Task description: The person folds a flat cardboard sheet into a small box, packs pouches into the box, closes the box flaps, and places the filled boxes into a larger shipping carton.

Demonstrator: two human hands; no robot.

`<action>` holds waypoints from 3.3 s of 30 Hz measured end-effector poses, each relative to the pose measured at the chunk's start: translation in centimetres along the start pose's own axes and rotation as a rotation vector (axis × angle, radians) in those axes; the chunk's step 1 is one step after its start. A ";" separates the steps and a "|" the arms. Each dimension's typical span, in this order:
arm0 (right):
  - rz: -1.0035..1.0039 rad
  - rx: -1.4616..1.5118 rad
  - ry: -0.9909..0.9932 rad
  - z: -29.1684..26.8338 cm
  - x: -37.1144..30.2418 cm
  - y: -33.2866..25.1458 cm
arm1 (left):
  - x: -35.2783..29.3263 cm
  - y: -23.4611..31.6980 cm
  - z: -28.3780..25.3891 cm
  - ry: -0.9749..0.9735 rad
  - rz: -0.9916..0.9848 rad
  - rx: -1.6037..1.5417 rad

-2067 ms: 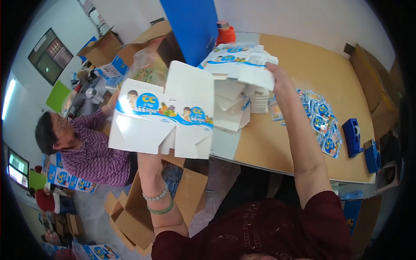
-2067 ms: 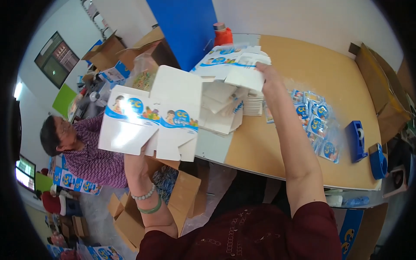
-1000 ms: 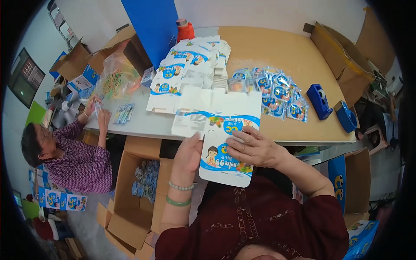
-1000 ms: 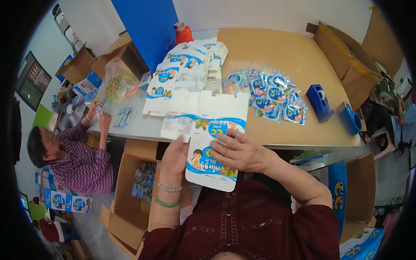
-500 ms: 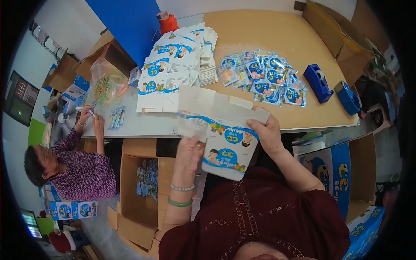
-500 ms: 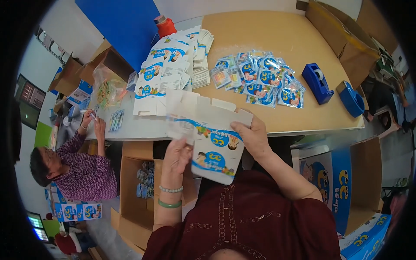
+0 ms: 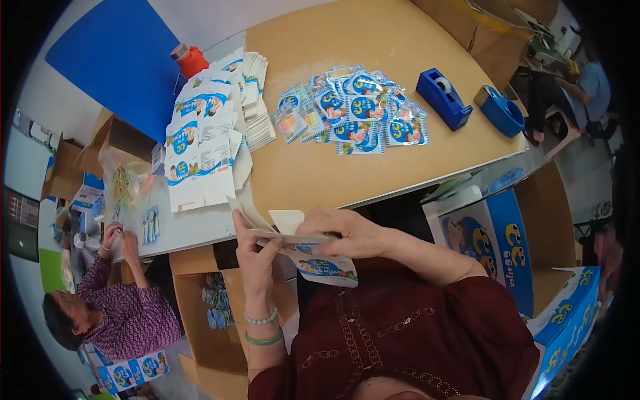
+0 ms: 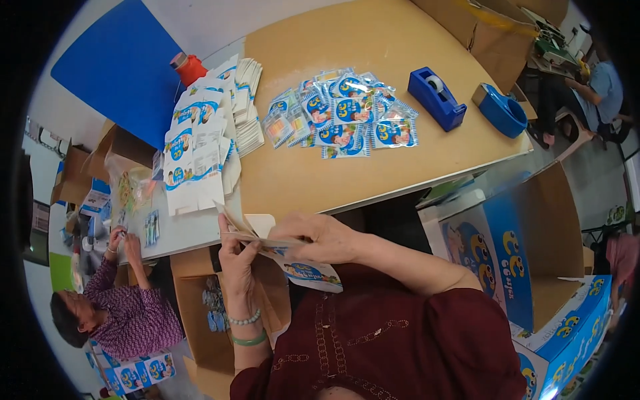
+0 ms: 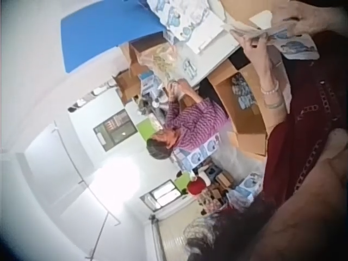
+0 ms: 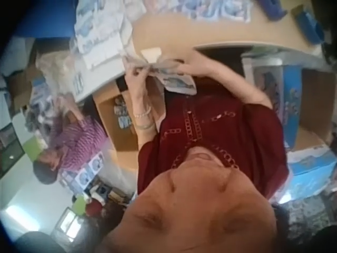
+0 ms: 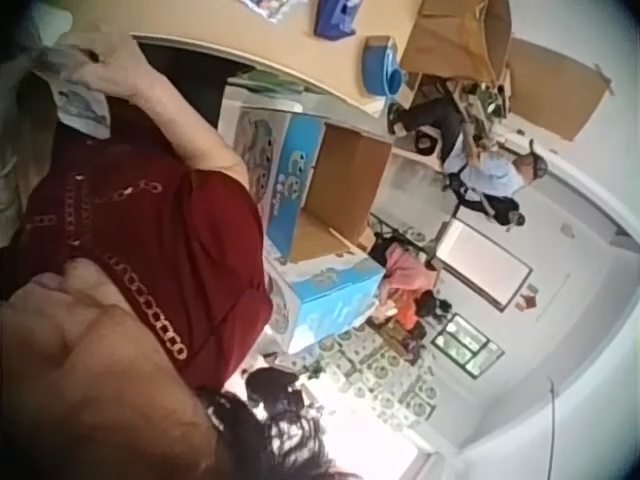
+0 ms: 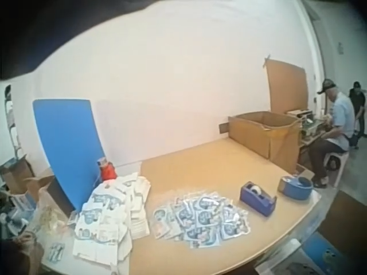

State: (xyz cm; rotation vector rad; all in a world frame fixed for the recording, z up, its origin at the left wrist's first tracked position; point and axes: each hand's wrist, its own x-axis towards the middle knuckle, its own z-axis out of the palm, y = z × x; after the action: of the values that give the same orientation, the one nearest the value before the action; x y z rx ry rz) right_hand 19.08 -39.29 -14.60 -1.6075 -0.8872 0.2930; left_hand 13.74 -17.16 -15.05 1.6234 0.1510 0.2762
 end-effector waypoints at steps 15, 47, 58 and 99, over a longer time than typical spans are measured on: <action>-0.416 -0.277 0.375 -4.7 3.5 -4.7 | 2.0 8.8 0.3 0.050 0.491 0.151; -0.004 -0.898 0.546 -2.0 3.2 0.3 | 6.5 -0.6 5.6 0.333 0.361 0.613; 0.006 -0.004 0.525 -6.8 2.8 1.7 | 7.5 -0.9 4.9 0.217 0.394 0.586; 0.284 -1.282 -0.067 -5.8 12.6 1.3 | 13.6 -1.7 3.3 -0.055 -0.015 -0.108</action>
State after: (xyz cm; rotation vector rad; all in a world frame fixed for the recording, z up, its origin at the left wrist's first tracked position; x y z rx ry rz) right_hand 31.75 -34.93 -10.74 -2.9299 -0.9395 -0.0837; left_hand 27.75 -16.60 -15.79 1.5204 0.1043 0.2239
